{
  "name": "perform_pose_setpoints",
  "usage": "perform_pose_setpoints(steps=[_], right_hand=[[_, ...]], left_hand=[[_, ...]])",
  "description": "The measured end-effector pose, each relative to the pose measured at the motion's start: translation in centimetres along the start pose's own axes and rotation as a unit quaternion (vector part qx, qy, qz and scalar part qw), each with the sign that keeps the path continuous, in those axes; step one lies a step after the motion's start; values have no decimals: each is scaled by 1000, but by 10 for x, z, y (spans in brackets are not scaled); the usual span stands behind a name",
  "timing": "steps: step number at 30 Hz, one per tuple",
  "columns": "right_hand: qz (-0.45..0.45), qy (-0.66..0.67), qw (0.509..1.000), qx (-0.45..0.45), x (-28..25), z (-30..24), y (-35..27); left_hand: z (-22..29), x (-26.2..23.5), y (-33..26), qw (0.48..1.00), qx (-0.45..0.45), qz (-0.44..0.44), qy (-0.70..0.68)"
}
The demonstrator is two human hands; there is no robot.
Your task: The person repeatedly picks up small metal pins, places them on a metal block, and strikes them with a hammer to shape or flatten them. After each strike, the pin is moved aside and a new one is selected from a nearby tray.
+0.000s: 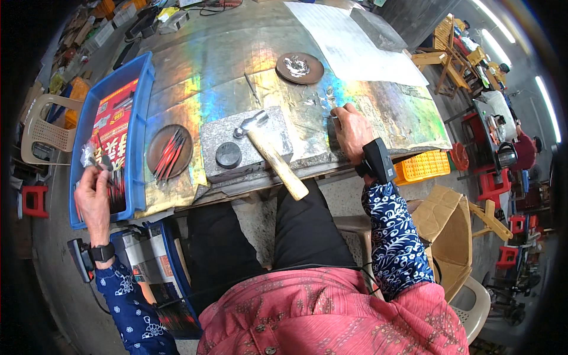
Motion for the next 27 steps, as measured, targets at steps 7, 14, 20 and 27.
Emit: perform_pose_setpoints(steps=[7,14,20,27], right_hand=[[-30,-36,998,-44,10,2,12],[-48,-142,981,-121,13,-6,20],[-66,-145,981,-110,19,-2,26],[-13,-36,999,-22,6,15,15]], left_hand=[[71,12,-11,986,-36,-23,-163],[116,63,-30,942,-72,-104,-310],[134,98,-47,932,-86,-151,-320],[136,116,-57,938,-66,-163,-300]])
Point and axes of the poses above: each hand's wrist, its own y-axis towards the middle knuckle, its own x-axis out of the palm, z = x × y, the point moved 3 cm from there along y, towards the middle knuckle, and after that the axes turned 9 degrees about z, right-handed, at the moved point
